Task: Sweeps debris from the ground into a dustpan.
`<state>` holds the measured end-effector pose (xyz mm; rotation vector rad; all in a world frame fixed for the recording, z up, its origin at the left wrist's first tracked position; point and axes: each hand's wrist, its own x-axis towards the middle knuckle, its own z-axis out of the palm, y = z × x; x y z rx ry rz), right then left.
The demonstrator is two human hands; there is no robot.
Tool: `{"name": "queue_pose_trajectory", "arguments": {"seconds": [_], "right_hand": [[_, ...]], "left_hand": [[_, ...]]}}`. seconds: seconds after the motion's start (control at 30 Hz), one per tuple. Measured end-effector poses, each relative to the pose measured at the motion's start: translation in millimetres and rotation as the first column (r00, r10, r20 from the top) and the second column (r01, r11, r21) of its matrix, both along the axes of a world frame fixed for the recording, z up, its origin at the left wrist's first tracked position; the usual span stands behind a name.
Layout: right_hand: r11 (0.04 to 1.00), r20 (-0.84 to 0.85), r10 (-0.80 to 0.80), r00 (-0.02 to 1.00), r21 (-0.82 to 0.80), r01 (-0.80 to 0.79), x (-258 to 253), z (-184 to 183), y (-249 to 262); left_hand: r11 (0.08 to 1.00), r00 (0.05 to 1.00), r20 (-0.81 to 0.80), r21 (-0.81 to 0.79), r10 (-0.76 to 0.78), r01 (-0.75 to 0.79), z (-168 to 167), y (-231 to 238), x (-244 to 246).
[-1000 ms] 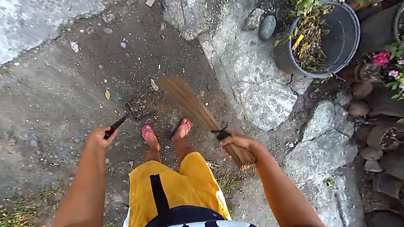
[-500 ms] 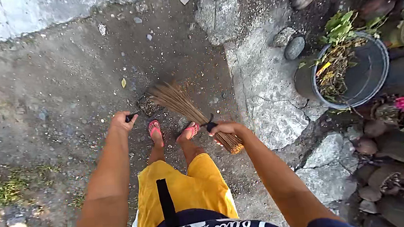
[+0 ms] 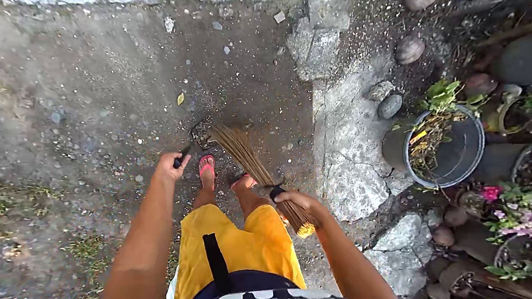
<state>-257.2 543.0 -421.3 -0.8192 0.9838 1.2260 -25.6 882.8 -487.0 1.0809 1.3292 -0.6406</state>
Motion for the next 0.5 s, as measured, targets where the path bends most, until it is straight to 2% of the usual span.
{"name": "queue_pose_trajectory", "arguments": {"seconds": [0.07, 0.13, 0.23, 0.3, 0.37, 0.43, 0.5], "right_hand": [[1.000, 0.051, 0.009, 0.999, 0.011, -0.010, 7, 33, -8], [0.997, 0.094, 0.066, 0.993, -0.030, -0.064, 36, 58, -11], [0.967, 0.169, 0.226, 0.959, -0.155, -0.201, 111, 63, -7], [0.943, 0.198, 0.280, 0.939, -0.239, -0.231, 167, 40, 2], [0.903, 0.218, 0.340, 0.915, -0.346, -0.253, 223, -3, 15], [0.824, 0.220, 0.456, 0.862, -0.471, -0.315, 269, -58, 35], [0.714, 0.128, 0.578, 0.806, -0.559, -0.423, 289, -104, 66]], "left_hand": [[0.997, 0.997, -0.017, -0.007, 0.072, -0.072, 4, 41, -19], [0.988, 0.987, -0.034, 0.002, 0.157, -0.157, 15, 75, -38], [0.948, 0.947, -0.044, 0.016, 0.319, -0.319, 28, 111, -50], [0.924, 0.923, -0.041, 0.026, 0.382, -0.382, 29, 130, -52], [0.912, 0.912, -0.034, 0.037, 0.410, -0.408, 27, 143, -51], [0.917, 0.918, -0.028, 0.064, 0.396, -0.394, 21, 151, -48], [0.925, 0.929, -0.025, 0.105, 0.369, -0.365, 6, 158, -46]]}}
